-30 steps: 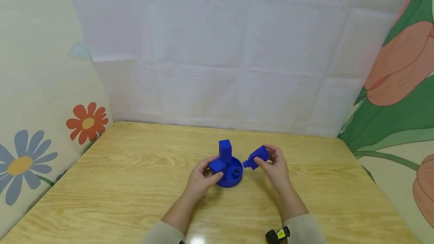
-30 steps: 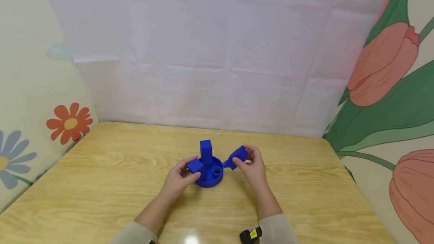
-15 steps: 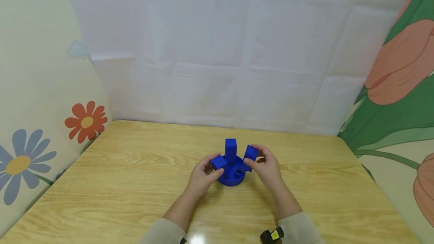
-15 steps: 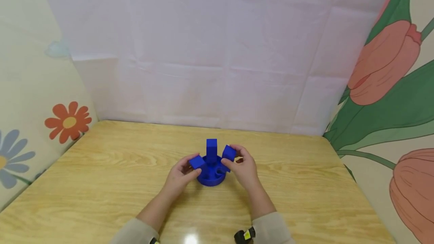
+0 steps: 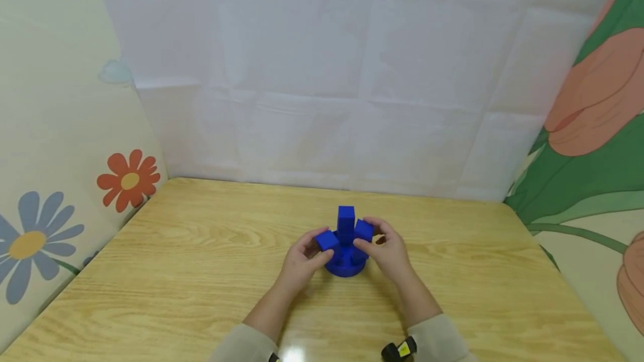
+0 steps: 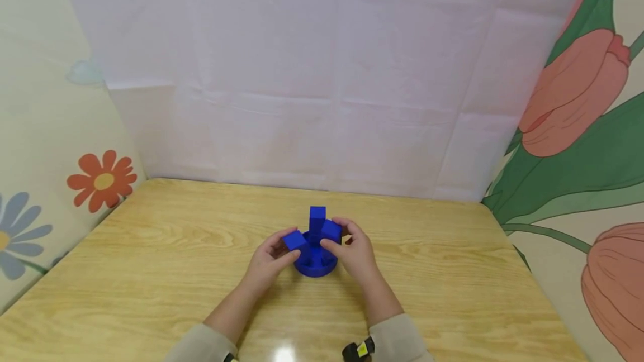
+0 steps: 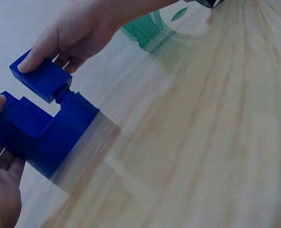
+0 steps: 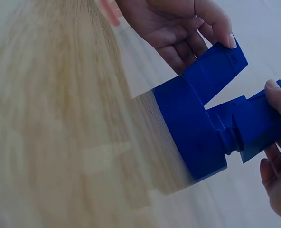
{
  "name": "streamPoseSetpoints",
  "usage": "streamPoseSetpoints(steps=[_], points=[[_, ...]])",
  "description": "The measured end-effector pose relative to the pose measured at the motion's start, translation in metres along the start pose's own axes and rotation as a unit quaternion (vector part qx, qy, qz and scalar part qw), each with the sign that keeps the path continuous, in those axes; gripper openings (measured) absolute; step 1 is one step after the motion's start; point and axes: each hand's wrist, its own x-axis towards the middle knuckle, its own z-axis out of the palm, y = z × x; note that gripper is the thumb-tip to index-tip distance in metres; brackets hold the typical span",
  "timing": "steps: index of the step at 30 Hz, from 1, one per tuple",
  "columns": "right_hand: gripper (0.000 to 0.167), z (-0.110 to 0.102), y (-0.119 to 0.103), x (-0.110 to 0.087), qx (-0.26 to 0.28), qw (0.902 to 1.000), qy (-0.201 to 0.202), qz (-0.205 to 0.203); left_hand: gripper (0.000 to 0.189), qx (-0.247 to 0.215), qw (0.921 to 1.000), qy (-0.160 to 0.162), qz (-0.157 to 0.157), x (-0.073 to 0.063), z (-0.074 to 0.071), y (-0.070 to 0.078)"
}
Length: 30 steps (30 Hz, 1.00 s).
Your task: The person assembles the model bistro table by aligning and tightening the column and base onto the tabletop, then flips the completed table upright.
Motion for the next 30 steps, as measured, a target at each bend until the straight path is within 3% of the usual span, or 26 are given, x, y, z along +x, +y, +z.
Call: streamPoseSetpoints(steps=[14, 30], points=[[0.044, 0.0049, 0.0058, 0.0011, -0.023, 0.9995, -0.021, 0.012, 0.049, 0.009, 0.9998, -0.004, -0.018, -0.0006, -0.0012, 0.0022], [0.039, 0.006, 0.0044, -0.0037, -0.028, 0.9993, -0.019, -0.018, 0.048, 0.001, 0.9999, -0.007, -0.014, -0.0005, -0.0011, 0.0012]])
